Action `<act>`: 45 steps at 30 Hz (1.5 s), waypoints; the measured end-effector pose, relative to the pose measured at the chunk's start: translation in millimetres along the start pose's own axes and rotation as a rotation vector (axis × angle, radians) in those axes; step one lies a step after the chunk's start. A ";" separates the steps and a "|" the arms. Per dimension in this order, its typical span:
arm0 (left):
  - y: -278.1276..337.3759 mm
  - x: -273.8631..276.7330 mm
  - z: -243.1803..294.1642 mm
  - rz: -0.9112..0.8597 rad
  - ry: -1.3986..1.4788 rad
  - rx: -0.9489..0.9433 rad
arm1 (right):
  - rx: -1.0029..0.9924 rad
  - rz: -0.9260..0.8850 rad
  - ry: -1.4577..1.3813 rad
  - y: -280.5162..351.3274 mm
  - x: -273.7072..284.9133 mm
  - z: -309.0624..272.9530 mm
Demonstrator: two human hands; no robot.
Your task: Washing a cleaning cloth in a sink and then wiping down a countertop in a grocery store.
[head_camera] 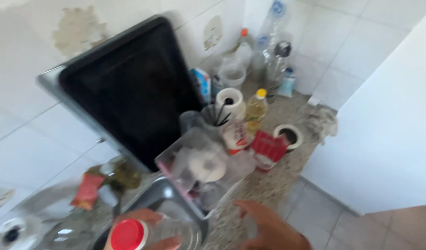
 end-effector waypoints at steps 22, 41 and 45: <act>-477.7 -385.6 241.4 0.141 -0.034 -0.498 | -0.089 0.317 0.289 -75.9 399.3 295.1; -544.6 -533.1 106.1 -0.111 -0.101 0.028 | 0.281 0.534 0.549 -425.3 434.4 331.9; -539.4 -528.7 134.4 -0.218 -0.389 0.098 | 0.547 0.866 0.450 -329.4 450.8 285.0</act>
Point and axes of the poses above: each hand's wrist, its own y-axis away from the middle knuckle, its own x-axis out of the back of the hand, z = x × y, the point moved 8 cm from there along -y, towards the middle knuckle, and after that the axes turned 7 degrees about -x, right-handed, at the moved point
